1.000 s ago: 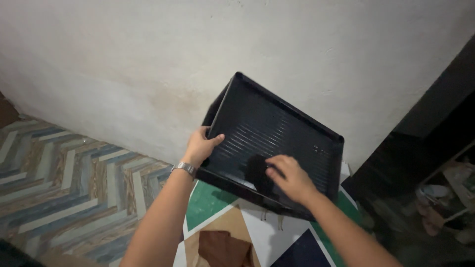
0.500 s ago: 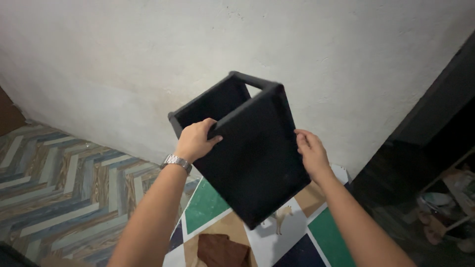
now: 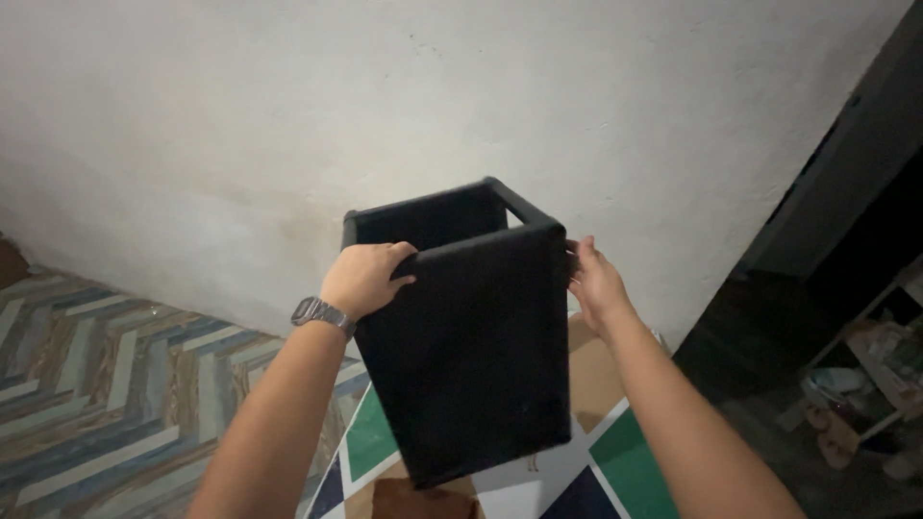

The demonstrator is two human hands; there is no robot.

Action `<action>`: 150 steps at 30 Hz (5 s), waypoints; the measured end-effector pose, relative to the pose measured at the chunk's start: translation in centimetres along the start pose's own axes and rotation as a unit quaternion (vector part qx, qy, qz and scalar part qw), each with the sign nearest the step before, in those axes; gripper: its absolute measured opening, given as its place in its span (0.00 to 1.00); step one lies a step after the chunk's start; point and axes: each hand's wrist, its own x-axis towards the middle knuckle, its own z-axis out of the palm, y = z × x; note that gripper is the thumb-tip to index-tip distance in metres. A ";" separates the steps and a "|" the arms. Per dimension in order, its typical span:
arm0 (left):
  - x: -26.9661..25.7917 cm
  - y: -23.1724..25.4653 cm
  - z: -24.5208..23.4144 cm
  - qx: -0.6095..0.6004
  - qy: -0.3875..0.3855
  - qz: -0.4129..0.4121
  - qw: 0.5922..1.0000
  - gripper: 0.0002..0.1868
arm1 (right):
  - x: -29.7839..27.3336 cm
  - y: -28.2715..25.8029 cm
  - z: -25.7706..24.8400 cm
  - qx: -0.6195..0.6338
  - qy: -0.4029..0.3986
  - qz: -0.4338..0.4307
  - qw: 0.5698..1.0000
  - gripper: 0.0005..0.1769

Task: The person wipes a black plastic tray with a brown cloth, then assembles a small black plastic stool by inserting four legs into the tray base. The person lifts and repositions the tray during assembly and places the finished stool on the floor.

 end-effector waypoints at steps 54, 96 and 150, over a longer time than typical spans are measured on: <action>6.8 0.0 11.3 -0.455 0.179 -0.075 0.869 0.24 | -6.0 7.5 9.0 0.356 -0.029 0.105 0.928 0.19; -2.7 5.9 7.6 -0.079 0.029 0.013 0.996 0.41 | -6.0 -3.0 13.7 -0.593 -0.355 -0.283 0.665 0.20; -3.1 1.4 6.4 -0.181 0.078 0.124 0.972 0.34 | -5.1 -0.9 15.6 -0.623 -0.233 -0.373 0.647 0.29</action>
